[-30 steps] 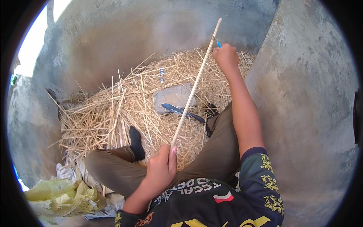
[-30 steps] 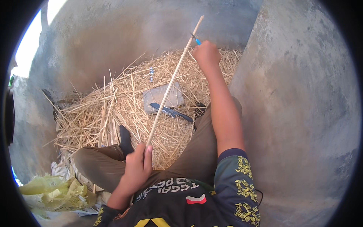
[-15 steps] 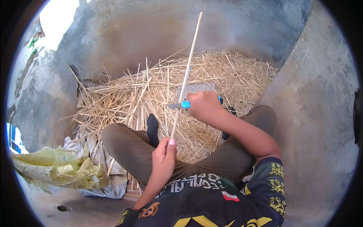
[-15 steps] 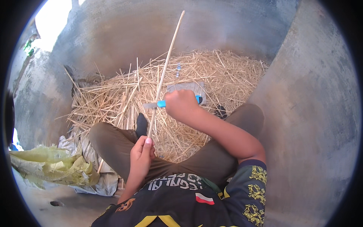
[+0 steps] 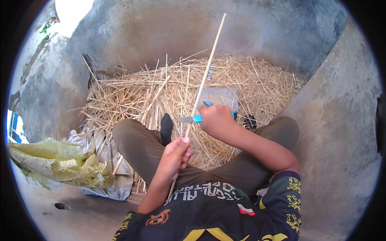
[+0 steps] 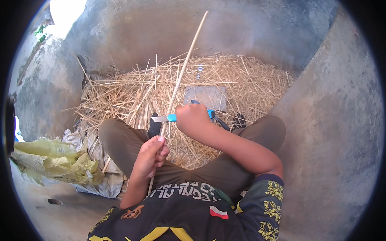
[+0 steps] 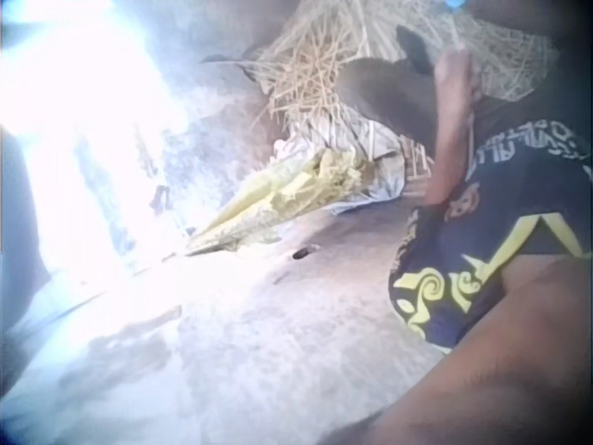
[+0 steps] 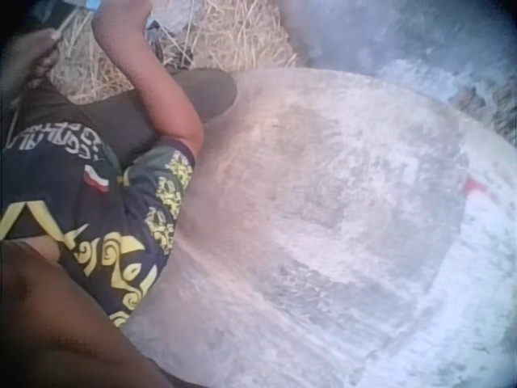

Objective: The person sits cross-legged on a straw-covered floor and uses a knife to strip bark and sharpen a long wooden stick. They repeatedly rotate the stick and scrape the blade along its length to smooth the surface and create a pointed tip.

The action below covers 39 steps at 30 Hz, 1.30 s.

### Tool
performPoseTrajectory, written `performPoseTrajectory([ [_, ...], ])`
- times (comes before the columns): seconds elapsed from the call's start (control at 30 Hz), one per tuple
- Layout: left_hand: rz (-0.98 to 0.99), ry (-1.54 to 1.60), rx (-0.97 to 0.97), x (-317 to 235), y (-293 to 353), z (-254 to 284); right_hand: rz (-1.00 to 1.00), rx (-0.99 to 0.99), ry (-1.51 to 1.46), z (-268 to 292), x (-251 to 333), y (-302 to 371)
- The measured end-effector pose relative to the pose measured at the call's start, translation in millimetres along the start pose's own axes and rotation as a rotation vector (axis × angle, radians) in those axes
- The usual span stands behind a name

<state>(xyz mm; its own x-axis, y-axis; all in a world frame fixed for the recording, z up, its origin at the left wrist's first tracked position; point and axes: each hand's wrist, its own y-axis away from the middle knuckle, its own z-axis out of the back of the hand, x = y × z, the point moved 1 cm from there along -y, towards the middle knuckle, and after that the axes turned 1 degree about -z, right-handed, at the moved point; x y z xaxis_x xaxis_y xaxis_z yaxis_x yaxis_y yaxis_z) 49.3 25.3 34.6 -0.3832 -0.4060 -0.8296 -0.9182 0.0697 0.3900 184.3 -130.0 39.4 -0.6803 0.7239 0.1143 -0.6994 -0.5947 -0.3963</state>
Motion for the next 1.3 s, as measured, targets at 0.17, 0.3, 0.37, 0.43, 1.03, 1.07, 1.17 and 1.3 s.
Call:
performPoseTrajectory([
  [0.17, -0.343, -0.26, -0.114, 19, -8, -5, 0.02, -0.059, 0.02, -9, -4, -13],
  [0.3, -0.447, -0.395, -0.183, 25, -11, -3, 0.056, -0.169, 0.092, -8, -7, -20],
  [0.37, -0.413, -0.411, -0.206, 21, -6, -7, 0.023, -0.132, 0.125, -10, -8, -22],
  [0.43, -0.399, -0.439, -0.205, 18, -2, -11, -0.059, -0.131, 0.145, -6, -17, -27],
  [1.03, -0.445, -0.846, -0.17, 14, 33, -37, -0.708, -0.016, 0.208, 77, -158, -75],
  [1.07, -0.403, -0.85, -0.147, 16, 36, -35, -0.818, 0.006, 0.179, 87, -173, -75],
  [1.17, -0.295, -0.839, -0.087, 27, 50, -22, -0.965, -0.072, 0.224, 95, -231, -57],
  [1.3, -0.271, -0.658, -0.062, 42, 38, 1, -1.059, -0.214, 0.148, 86, -257, -38],
])
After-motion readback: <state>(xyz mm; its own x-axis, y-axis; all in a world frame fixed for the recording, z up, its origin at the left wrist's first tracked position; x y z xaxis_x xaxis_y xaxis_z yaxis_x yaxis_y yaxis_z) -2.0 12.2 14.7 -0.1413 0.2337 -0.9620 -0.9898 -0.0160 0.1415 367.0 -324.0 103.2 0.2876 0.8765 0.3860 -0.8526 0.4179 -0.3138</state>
